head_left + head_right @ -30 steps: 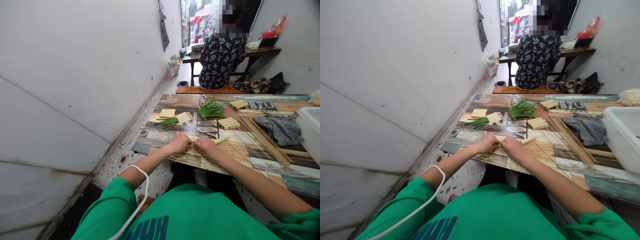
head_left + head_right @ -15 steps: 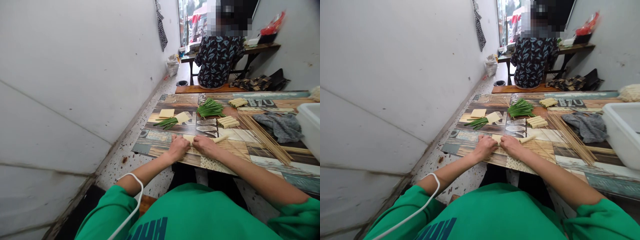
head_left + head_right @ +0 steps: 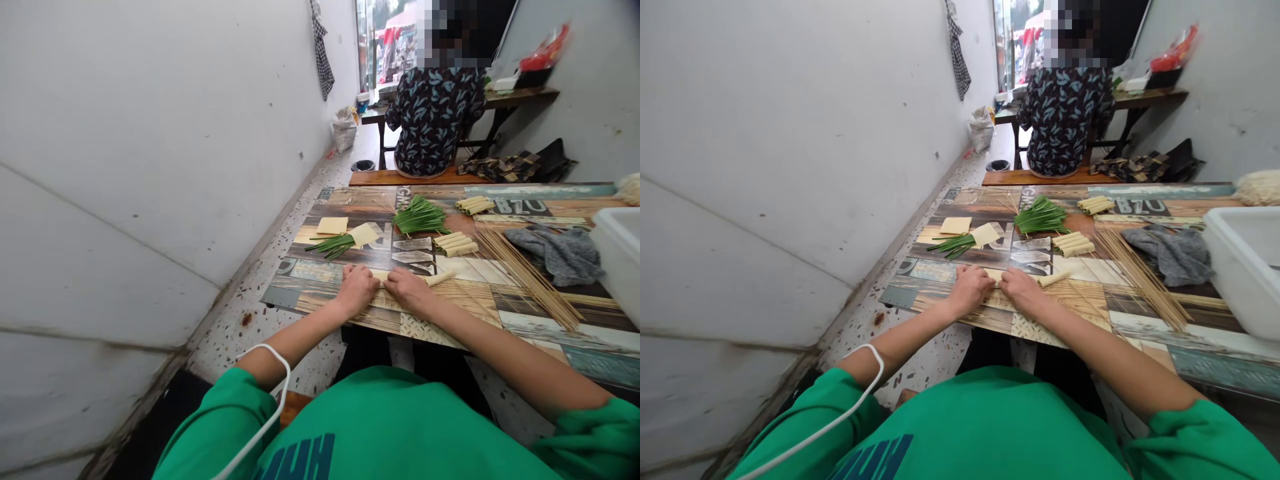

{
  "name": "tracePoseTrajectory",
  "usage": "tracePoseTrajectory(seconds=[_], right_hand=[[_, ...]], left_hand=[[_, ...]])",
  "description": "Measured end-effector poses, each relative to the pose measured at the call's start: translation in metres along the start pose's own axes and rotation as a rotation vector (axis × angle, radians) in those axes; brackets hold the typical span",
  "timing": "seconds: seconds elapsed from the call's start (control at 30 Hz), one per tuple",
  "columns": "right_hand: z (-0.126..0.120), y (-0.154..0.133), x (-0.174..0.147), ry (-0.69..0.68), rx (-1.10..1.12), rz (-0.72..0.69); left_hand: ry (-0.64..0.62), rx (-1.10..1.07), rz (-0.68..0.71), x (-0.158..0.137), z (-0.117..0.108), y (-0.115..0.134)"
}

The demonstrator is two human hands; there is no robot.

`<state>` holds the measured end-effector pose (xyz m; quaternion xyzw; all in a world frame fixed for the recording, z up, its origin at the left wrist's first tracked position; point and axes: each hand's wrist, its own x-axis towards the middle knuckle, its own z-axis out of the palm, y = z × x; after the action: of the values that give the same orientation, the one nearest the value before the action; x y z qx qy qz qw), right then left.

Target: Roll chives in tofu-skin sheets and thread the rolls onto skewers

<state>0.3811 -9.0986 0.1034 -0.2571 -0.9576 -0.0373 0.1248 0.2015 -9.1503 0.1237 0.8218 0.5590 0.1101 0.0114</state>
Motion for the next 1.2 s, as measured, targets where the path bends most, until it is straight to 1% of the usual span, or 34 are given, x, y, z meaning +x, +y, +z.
tracePoseTrajectory(seconds=[0.07,0.13,0.17,0.23,0.3,0.33,0.4,0.53,0.6,0.67,0.8,0.87,0.97,1.07,1.13,1.2], right_hand=[[-0.006,0.002,0.006,-0.110,0.031,0.027],[-0.010,0.001,0.008,-0.148,0.022,0.047],[-0.010,-0.001,0.007,-0.130,-0.003,0.055],[-0.009,-0.005,0.002,-0.040,-0.069,0.060],[-0.006,-0.008,-0.003,0.045,-0.115,0.042],[-0.005,-0.008,-0.005,0.065,-0.121,0.033],[-0.004,-0.007,-0.004,0.050,-0.104,0.026],[-0.009,0.002,0.005,-0.087,-0.047,0.048],[-0.012,0.003,0.008,-0.127,-0.034,0.056],[-0.014,0.001,0.006,-0.103,-0.048,0.065],[-0.013,-0.006,-0.001,-0.003,-0.110,0.082],[-0.013,-0.004,-0.002,-0.020,-0.109,0.090],[-0.013,0.003,0.006,-0.102,-0.084,0.112],[-0.015,0.009,0.016,-0.167,-0.071,0.123],[-0.020,0.010,0.018,-0.169,-0.070,0.119],[-0.028,0.012,0.010,-0.118,-0.058,0.144]], left_hand=[[0.060,0.021,0.009,-0.004,0.004,0.004],[0.069,0.019,0.026,-0.004,0.007,0.005],[0.053,0.010,0.032,-0.002,0.008,0.004],[0.001,-0.018,0.029,0.005,0.008,-0.002],[-0.050,-0.048,0.025,0.013,0.006,-0.008],[-0.067,-0.057,0.025,0.016,0.006,-0.010],[-0.063,-0.048,0.026,0.019,0.006,-0.011],[0.044,0.004,0.044,0.011,0.011,-0.005],[0.067,0.006,0.067,0.008,0.013,-0.004],[0.042,0.006,0.088,0.010,0.013,-0.006],[-0.043,0.024,0.106,0.021,0.008,-0.013],[-0.033,0.064,0.100,0.024,0.007,-0.013],[0.040,0.133,0.090,0.023,0.011,-0.009],[0.081,0.129,0.108,0.021,0.017,-0.007],[0.073,0.113,0.136,0.023,0.020,-0.011],[0.059,0.100,0.151,0.026,0.023,-0.016]])
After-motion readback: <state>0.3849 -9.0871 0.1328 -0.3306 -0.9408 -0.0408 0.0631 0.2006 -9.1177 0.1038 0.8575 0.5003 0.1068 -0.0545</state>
